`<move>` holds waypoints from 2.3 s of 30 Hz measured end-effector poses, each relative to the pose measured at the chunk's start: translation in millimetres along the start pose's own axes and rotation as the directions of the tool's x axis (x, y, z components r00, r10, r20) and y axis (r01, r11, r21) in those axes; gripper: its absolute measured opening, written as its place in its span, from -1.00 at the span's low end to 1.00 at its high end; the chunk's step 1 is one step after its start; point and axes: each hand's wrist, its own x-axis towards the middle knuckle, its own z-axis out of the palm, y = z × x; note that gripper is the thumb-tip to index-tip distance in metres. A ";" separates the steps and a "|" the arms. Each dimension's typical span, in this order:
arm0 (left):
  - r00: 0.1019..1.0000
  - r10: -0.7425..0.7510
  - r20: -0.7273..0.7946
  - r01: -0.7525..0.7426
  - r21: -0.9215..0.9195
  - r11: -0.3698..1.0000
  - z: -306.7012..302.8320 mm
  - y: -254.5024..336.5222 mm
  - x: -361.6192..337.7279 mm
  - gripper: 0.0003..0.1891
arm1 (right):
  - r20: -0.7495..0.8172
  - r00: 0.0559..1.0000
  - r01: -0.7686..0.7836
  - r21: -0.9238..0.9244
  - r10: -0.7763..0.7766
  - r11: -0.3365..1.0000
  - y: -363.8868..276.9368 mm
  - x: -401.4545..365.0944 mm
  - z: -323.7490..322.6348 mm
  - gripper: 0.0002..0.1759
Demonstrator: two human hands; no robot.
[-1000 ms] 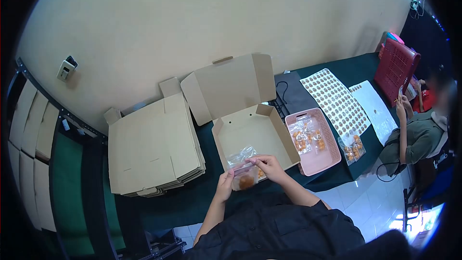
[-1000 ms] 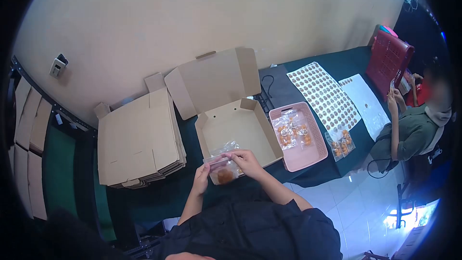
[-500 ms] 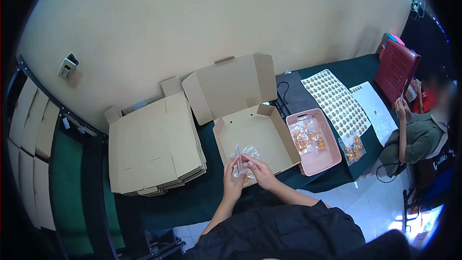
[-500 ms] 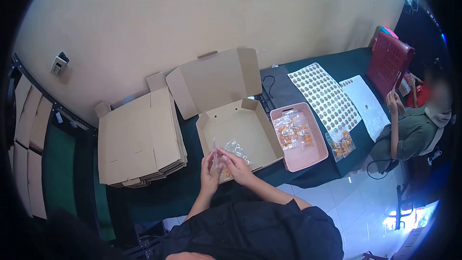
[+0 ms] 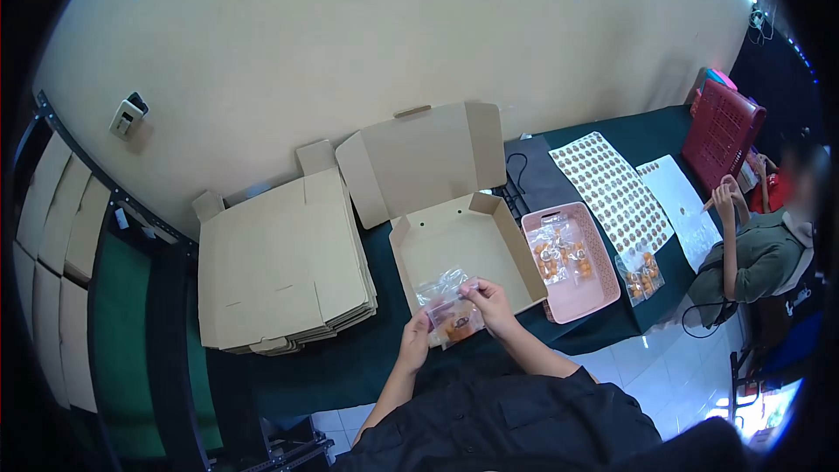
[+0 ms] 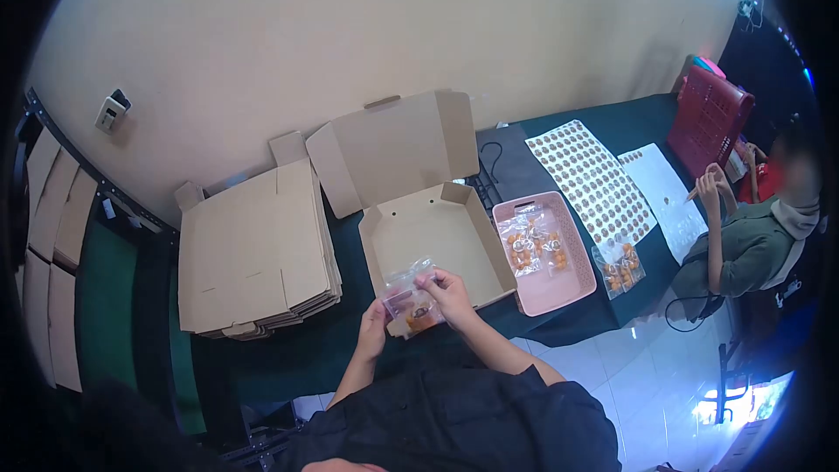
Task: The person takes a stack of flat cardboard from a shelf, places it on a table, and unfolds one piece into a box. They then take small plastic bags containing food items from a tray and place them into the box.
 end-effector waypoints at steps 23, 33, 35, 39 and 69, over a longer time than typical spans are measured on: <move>0.996 -0.068 0.064 0.048 0.277 0.960 -5.7 -36.0 -1.5 -0.41 | 0.078 0.983 -0.156 -0.095 0.164 0.983 -0.7 -4.8 -16.5 -0.73; 0.992 0.093 -0.091 -0.050 0.393 0.918 -18.0 -12.8 1.7 -0.72 | 0.403 0.870 -0.215 -0.211 0.285 0.954 -5.5 -0.9 -30.9 -0.63; 0.991 0.111 -0.068 -0.077 0.381 0.921 -20.0 -16.8 2.6 -0.68 | 0.375 0.891 -0.214 -0.147 0.255 0.966 -10.8 -6.1 -19.5 -0.65; 0.942 -0.047 -0.333 0.112 0.179 0.977 -23.1 -17.1 6.1 -0.63 | 0.315 0.905 -0.259 -0.128 0.287 0.957 4.5 -18.3 -11.4 -0.69; 0.967 -0.191 -0.166 0.239 0.852 0.466 -46.2 -119.3 30.5 -0.61 | -0.150 0.974 -0.180 -0.968 0.171 0.174 85.0 7.9 -56.9 -0.82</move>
